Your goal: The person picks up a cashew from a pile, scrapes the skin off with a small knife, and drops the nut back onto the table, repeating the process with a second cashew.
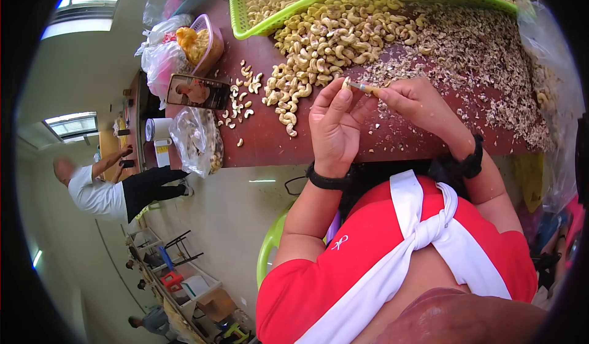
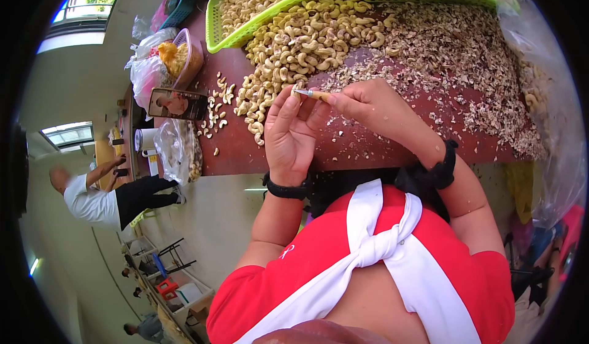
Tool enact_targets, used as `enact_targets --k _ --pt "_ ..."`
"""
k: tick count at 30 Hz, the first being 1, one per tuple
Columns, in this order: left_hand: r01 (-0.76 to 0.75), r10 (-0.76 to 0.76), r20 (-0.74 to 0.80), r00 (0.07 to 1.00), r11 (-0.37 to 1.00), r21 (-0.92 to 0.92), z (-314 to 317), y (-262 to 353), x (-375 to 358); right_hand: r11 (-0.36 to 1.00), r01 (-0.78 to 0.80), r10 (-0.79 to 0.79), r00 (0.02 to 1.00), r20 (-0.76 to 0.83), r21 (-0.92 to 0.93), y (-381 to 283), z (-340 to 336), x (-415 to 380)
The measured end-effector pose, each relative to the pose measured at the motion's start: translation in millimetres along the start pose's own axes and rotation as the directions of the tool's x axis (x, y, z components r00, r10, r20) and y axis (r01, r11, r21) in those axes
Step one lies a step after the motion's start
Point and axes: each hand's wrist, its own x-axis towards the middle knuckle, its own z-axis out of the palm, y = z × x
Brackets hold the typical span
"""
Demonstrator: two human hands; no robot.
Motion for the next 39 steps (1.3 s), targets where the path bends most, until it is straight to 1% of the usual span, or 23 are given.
enact_targets --k 5,8,10,14,16,20,22,24,25,27,32,34,38,39 --pt "0.0 0.0 0.01 1.0 1.0 -0.001 0.2 1.2 -0.8 1.0 0.012 -0.012 1.0 -0.005 -0.018 2.5 0.9 0.8" --pt "0.003 -0.003 0.011 1.0 1.0 -0.003 -0.5 2.1 -1.1 0.999 0.036 -0.036 0.999 -0.016 0.025 5.3 4.1 1.3" --pt "0.006 -0.006 0.016 1.0 1.0 -0.005 -2.0 2.2 -0.8 1.0 0.014 -0.014 1.0 0.025 0.005 4.3 3.0 1.6" --pt "0.004 -0.004 0.043 0.999 1.0 0.0 -4.2 2.6 -0.7 0.999 -0.004 0.006 0.999 0.043 -0.037 5.1 3.3 1.9" --pt "0.002 -0.001 0.052 0.999 1.0 -0.002 -4.6 2.8 -1.2 0.998 -0.002 -0.001 0.998 0.059 0.056 3.2 4.2 0.6" --pt "-0.01 0.009 0.072 0.997 1.0 0.019 -5.2 0.1 -3.6 1.0 -0.011 0.009 0.997 0.074 0.029 6.0 1.6 2.5" --pt "-0.026 0.023 0.091 0.996 0.999 0.032 -5.8 -1.3 -3.3 0.999 -0.015 0.013 0.999 0.051 0.039 10.2 0.3 3.8" --pt "0.004 -0.003 0.04 0.999 1.0 -0.022 -6.5 -1.4 -3.5 0.998 -0.034 0.031 0.998 0.059 0.048 10.2 0.0 2.6" --pt "0.004 -0.003 0.041 0.999 1.0 -0.021 -5.8 -1.9 -2.8 0.997 -0.051 0.047 0.997 0.068 0.057 10.2 -0.1 2.5" --pt "0.008 -0.009 -0.031 0.999 1.0 -0.009 -3.9 -2.9 -1.1 0.998 -0.038 0.034 0.998 0.058 0.058 13.2 0.2 3.0" --pt "0.005 -0.006 -0.037 0.999 1.0 -0.008 -0.7 -3.4 0.2 0.998 -0.02 0.018 0.999 0.029 0.068 10.5 0.8 1.0" --pt "0.0 -0.001 -0.033 0.999 1.0 -0.014 -1.5 -3.6 1.1 0.996 -0.049 0.045 0.997 0.058 0.069 10.3 0.4 1.0" --pt "0.024 -0.024 -0.011 1.0 0.999 -0.03 -3.7 -3.7 1.2 0.995 -0.05 0.044 0.997 0.061 0.091 10.9 1.8 1.1" --pt "0.027 -0.027 -0.012 1.0 0.999 -0.036 -3.7 -3.7 1.2 0.997 -0.042 0.038 0.998 0.059 0.067 11.1 2.3 1.5"
